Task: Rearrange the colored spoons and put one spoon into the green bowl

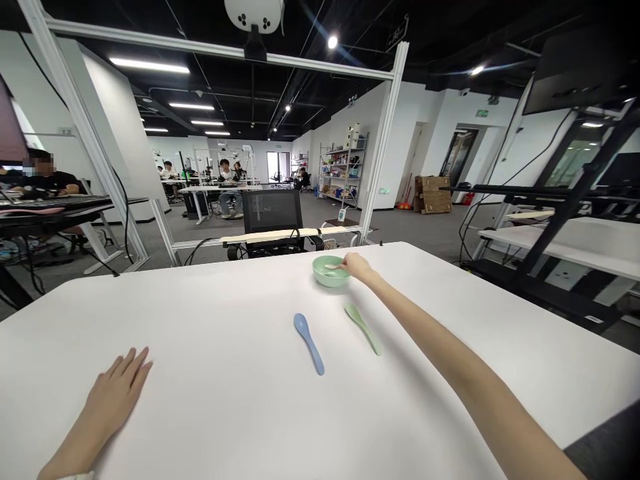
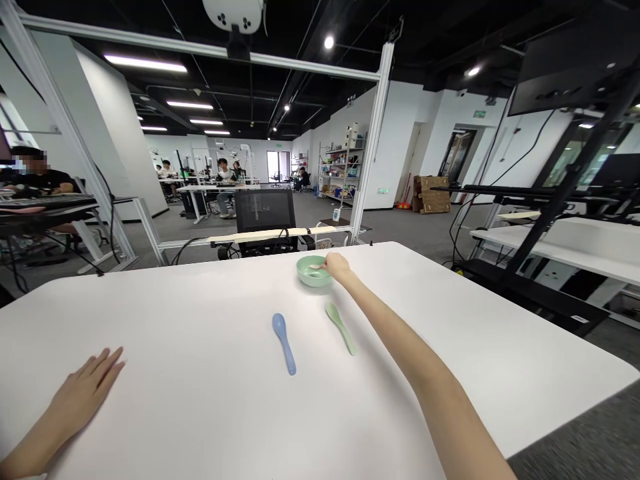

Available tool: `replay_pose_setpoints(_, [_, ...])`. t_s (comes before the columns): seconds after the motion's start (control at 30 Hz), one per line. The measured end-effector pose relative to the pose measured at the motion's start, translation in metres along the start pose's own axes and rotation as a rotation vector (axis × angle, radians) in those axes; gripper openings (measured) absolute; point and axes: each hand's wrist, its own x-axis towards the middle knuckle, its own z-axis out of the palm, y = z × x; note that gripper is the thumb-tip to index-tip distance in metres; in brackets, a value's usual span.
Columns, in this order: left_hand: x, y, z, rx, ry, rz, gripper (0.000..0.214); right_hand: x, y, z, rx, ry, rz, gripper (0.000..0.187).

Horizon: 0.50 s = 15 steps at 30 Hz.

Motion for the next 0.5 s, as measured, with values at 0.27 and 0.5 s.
replay_pose_setpoints(0.27, [-0.001, -0.001, 0.004, -0.015, 0.004, -0.017, 0.082, 0.012, -0.012, 0.015, -0.053, -0.096, 0.008, 0.020])
replay_pose_setpoints(0.5, [-0.001, 0.001, 0.002, 0.026, 0.008, -0.027, 0.079, -0.005, 0.003, -0.001, -0.043, -0.022, -0.030, 0.039])
